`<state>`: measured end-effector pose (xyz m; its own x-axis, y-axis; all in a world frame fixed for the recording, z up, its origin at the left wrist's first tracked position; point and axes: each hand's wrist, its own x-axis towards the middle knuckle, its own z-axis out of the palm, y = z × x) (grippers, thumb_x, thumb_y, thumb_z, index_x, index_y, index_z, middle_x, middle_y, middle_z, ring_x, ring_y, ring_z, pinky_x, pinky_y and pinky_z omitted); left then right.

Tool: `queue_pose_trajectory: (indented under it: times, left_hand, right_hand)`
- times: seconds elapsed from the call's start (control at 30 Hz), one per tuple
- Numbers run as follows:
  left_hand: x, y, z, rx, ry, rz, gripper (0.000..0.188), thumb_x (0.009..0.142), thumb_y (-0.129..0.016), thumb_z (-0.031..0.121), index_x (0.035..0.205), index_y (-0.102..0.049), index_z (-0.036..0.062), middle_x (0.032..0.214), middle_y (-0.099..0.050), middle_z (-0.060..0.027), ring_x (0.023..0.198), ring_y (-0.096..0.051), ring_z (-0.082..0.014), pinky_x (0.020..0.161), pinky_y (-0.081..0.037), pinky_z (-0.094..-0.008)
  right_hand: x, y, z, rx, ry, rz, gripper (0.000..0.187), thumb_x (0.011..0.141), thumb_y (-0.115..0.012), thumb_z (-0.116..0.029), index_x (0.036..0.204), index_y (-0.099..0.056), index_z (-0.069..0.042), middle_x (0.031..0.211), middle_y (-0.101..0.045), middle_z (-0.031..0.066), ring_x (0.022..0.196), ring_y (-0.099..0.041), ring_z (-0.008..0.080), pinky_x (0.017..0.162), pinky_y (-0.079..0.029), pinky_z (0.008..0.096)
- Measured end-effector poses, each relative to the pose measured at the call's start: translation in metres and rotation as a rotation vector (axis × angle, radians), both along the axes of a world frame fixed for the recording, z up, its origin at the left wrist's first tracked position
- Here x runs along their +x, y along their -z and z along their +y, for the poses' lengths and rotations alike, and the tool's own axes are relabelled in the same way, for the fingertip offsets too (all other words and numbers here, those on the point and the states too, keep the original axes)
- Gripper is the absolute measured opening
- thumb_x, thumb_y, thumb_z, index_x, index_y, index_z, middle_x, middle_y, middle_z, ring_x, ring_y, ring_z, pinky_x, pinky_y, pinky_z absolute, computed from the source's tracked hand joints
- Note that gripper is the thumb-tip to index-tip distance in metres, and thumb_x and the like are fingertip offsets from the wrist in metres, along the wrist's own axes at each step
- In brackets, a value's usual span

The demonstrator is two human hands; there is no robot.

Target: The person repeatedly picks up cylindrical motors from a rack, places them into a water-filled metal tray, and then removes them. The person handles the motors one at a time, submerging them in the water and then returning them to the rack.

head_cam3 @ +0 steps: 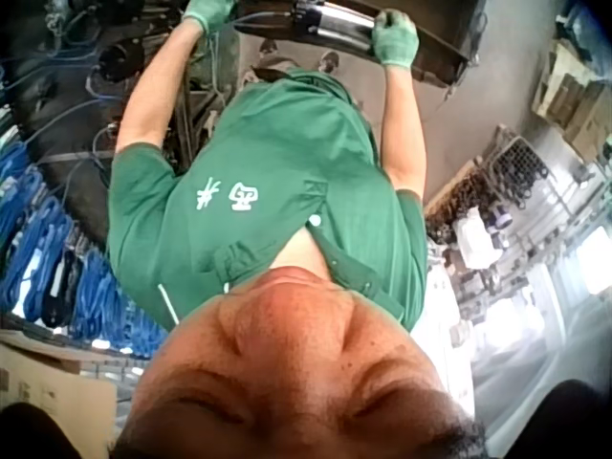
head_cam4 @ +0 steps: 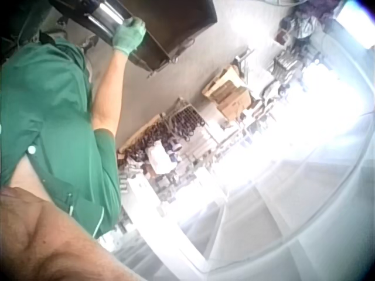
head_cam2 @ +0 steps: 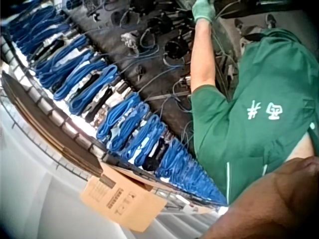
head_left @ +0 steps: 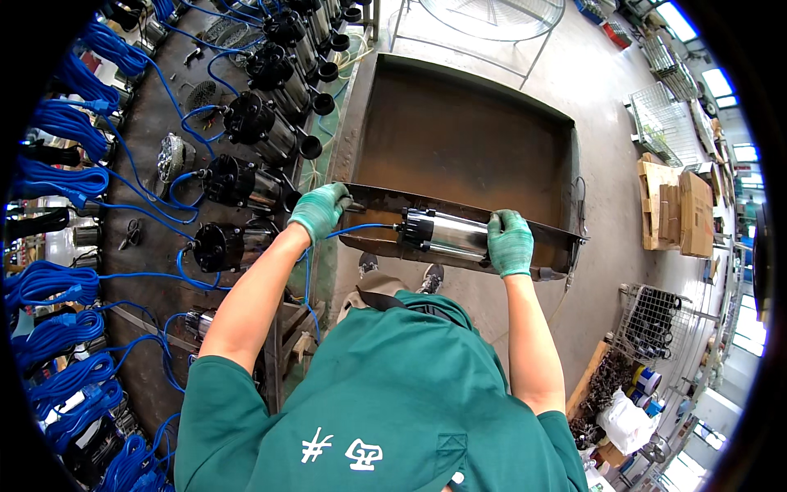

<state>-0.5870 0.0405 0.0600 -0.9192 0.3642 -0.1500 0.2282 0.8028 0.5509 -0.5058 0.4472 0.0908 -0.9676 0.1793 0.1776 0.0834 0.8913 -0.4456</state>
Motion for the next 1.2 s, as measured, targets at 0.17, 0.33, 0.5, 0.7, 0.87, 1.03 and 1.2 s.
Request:
queue_pose_trajectory:
  times: [0.17,0.33,0.5,0.7,0.87,1.03,1.2]
  left_hand:
    - [0.032,0.024,-0.008,0.745,-0.322,-0.5,0.023,0.108,-0.065,0.028,0.114,-0.068,0.0058,0.079,-0.058,0.003,0.067,-0.054,-0.0068,0.063,-0.051,-0.0273]
    - [0.049,0.049,0.011,0.875,-0.326,-0.624,0.023,0.109,-0.063,0.028,0.117,-0.066,0.006,0.076,-0.057,0.0034,0.063,-0.053,-0.0063,0.059,-0.05,-0.0262]
    - [0.045,0.061,0.021,0.865,-0.317,-0.611,0.023,0.109,-0.063,0.029,0.116,-0.066,0.0065,0.074,-0.056,0.0036,0.06,-0.052,-0.0064,0.057,-0.049,-0.0261]
    - [0.039,0.056,0.022,0.83,-0.416,-0.863,0.028,0.11,-0.059,0.037,0.111,-0.066,0.0094,0.065,-0.045,0.0066,0.051,-0.042,-0.007,0.049,-0.039,-0.0273]
    - [0.036,0.04,0.031,0.875,-0.566,-1.064,0.04,0.109,-0.058,0.047,0.11,-0.067,0.0078,0.066,-0.043,0.0063,0.05,-0.039,-0.0074,0.046,-0.035,-0.0277]
    - [0.041,0.053,0.025,1.054,-0.412,-0.906,0.036,0.109,-0.058,0.04,0.123,-0.072,0.01,0.076,-0.052,0.0046,0.063,-0.054,-0.0075,0.057,-0.046,-0.0248]
    - [0.033,0.042,0.016,0.787,-0.179,-0.721,0.06,0.092,-0.071,0.003,0.147,-0.046,0.0074,0.1,-0.061,-0.0045,0.075,-0.061,-0.0143,0.068,-0.054,-0.0313]
  right_hand:
    - [0.0,0.002,0.002,0.003,0.001,-0.017,0.016,0.096,-0.066,-0.021,0.096,-0.073,-0.006,0.096,-0.071,0.0153,0.091,-0.067,0.0379,0.084,-0.055,0.0483]
    - [-0.001,0.001,0.002,-0.003,-0.006,-0.009,0.016,0.096,-0.066,-0.021,0.096,-0.073,-0.006,0.095,-0.071,0.0153,0.091,-0.067,0.0374,0.083,-0.055,0.0479]
    - [-0.001,0.0,0.001,-0.008,0.012,-0.027,0.016,0.096,-0.067,-0.021,0.095,-0.073,-0.006,0.094,-0.071,0.0152,0.09,-0.067,0.0371,0.083,-0.055,0.0475]
    - [-0.001,0.002,0.002,0.0,0.016,-0.017,0.017,0.095,-0.067,-0.021,0.095,-0.073,-0.006,0.094,-0.071,0.0155,0.09,-0.068,0.0374,0.083,-0.056,0.0475]
    - [-0.001,0.002,0.002,0.0,0.021,-0.025,0.017,0.095,-0.067,-0.021,0.096,-0.074,-0.005,0.096,-0.072,0.0161,0.091,-0.068,0.0381,0.084,-0.056,0.0477]
    - [-0.002,0.002,0.002,-0.001,0.015,-0.003,0.017,0.094,-0.067,-0.02,0.096,-0.074,-0.005,0.097,-0.072,0.0164,0.093,-0.068,0.0391,0.085,-0.056,0.0485]
    - [-0.002,0.0,0.001,0.011,-0.001,-0.004,0.016,0.094,-0.067,-0.019,0.095,-0.074,-0.005,0.098,-0.072,0.0165,0.094,-0.068,0.0395,0.085,-0.056,0.0486]
